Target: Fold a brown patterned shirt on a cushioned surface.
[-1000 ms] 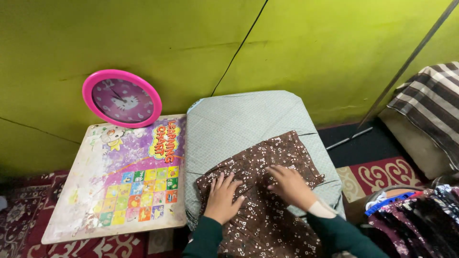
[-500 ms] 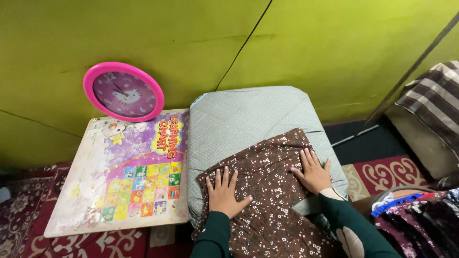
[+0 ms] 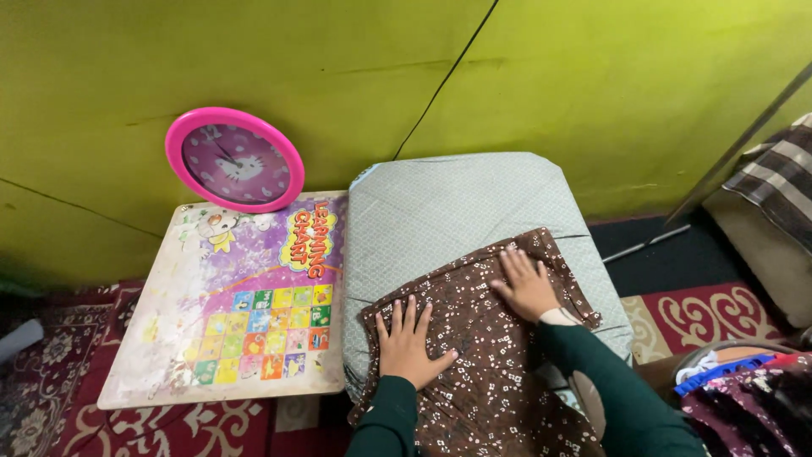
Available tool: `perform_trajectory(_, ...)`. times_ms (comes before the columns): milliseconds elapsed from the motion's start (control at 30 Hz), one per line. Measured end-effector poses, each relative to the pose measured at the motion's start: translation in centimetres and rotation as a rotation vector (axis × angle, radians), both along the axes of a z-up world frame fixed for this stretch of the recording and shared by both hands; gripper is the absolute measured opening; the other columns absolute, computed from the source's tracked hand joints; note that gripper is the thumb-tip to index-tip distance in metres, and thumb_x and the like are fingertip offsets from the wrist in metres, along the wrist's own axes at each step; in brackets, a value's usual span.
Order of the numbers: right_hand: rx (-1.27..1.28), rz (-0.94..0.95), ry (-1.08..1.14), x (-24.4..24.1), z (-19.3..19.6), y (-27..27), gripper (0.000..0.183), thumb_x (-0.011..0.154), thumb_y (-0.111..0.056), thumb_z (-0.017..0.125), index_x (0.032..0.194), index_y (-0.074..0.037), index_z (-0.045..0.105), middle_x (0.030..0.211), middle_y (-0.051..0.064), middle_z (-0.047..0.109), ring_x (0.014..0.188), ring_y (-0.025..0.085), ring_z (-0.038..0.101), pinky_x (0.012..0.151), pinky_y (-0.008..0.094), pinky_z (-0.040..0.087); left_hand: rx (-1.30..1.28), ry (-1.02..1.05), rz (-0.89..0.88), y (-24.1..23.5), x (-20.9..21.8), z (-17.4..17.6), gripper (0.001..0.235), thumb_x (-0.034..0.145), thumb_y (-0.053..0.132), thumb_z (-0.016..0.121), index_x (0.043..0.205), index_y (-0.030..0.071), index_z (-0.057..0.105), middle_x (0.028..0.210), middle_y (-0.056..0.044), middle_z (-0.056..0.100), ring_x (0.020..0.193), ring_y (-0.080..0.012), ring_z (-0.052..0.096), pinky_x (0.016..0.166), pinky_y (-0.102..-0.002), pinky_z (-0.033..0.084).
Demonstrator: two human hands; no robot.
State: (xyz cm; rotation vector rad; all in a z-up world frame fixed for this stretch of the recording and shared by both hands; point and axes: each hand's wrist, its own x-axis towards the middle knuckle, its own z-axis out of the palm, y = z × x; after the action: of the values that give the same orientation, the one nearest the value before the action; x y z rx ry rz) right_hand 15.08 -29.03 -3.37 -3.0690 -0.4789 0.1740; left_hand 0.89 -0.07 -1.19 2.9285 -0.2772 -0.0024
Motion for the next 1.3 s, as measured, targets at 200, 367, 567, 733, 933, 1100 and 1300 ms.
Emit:
perform_trajectory(200, 0.103, -0.143, -0.155, 4.3, 0.2, -2.7, 0.078, 0.092, -0.014, 0.052, 0.162, -0.031, 0.022, 0.169, 0.015, 0.022, 0.114, 0.050, 0.060, 0.094, 0.055, 0.055, 0.023, -0.044, 0.004, -0.2, 0.0, -0.5, 0.107, 0.077, 0.078, 0.060, 0.156, 0.013, 0.032, 0.166, -0.022, 0.016, 0.152, -0.0457, 0.008, 0.115, -0.075, -0.003)
perform_trajectory(367, 0.045, -0.097, -0.179, 2.9, 1.7, -2.5, 0.033, 0.094, -0.018, 0.050, 0.127, -0.025, 0.054, 0.133, 0.005, 0.052, 0.097, 0.038, 0.065, 0.087, 0.052, 0.056, 0.057, -0.268, 0.083, 0.7, 0.0, -2.2, 0.111, 0.076, 0.076, 0.066, 0.161, 0.018, 0.022, 0.168, -0.026, 0.006, 0.154, -0.0449, 0.003, 0.118, -0.070, -0.004)
perform_trajectory(567, 0.217, -0.018, -0.275, -5.8, 7.2, -5.0, 0.036, 0.082, -0.014, 0.065, 0.113, -0.006, 0.049, 0.148, 0.012, 0.053, 0.078, 0.038, 0.074, 0.070, 0.048, 0.062, -0.389, -0.342, 0.427, 4.1, -0.2, -0.8, 0.115, 0.076, 0.034, 0.081, 0.161, 0.009, 0.008, 0.168, -0.031, 0.003, 0.153, -0.0514, 0.008, 0.121, -0.062, 0.017)
perform_trajectory(733, 0.399, -0.127, -0.023, -16.1, 8.2, -7.6, 0.018, 0.091, -0.022, 0.063, 0.100, -0.012, 0.051, 0.093, 0.007, 0.075, 0.075, 0.026, 0.076, 0.068, 0.039, 0.060, -0.373, -0.542, 0.271, 8.4, -1.4, -2.4, 0.108, 0.075, 0.032, 0.080, 0.159, -0.001, 0.021, 0.160, -0.020, 0.040, 0.147, -0.0432, 0.035, 0.126, -0.053, 0.015)
perform_trajectory(933, 0.485, -0.091, 0.175, -22.3, 2.2, -7.9, 0.065, 0.074, -0.030, 0.090, 0.122, -0.015, 0.048, 0.114, 0.003, 0.066, 0.096, 0.020, 0.073, 0.086, 0.034, 0.059, -0.557, -0.268, 0.165, 9.9, -2.2, -2.4, 0.071, 0.071, 0.008, 0.070, 0.141, 0.010, 0.055, 0.142, -0.011, 0.060, 0.148, -0.0357, 0.038, 0.115, -0.044, 0.037)
perform_trajectory(1100, 0.810, -0.263, 0.397, -20.1, 6.9, -7.1, 0.046, 0.078, -0.008, 0.086, 0.112, -0.017, 0.056, 0.090, 0.000, 0.069, 0.067, 0.012, 0.056, 0.062, 0.027, 0.047, -1.175, 0.111, 0.252, 10.3, -2.3, 3.7, 0.026, 0.091, 0.015, 0.072, 0.115, 0.005, 0.069, 0.099, -0.005, 0.079, 0.082, -0.0129, 0.072, 0.076, -0.025, 0.056)
perform_trajectory(1300, 1.311, -0.211, 0.085, -14.6, 19.9, -3.0, 0.065, 0.067, 0.009, 0.085, 0.126, -0.008, 0.062, 0.109, 0.008, 0.065, 0.104, 0.024, 0.061, 0.095, 0.042, 0.052, -1.223, -0.171, 0.187, 12.2, 0.9, 16.8, 0.020, 0.100, 0.022, 0.067, 0.115, 0.008, 0.066, 0.091, -0.018, 0.078, 0.066, -0.0197, 0.071, 0.054, -0.025, 0.055)
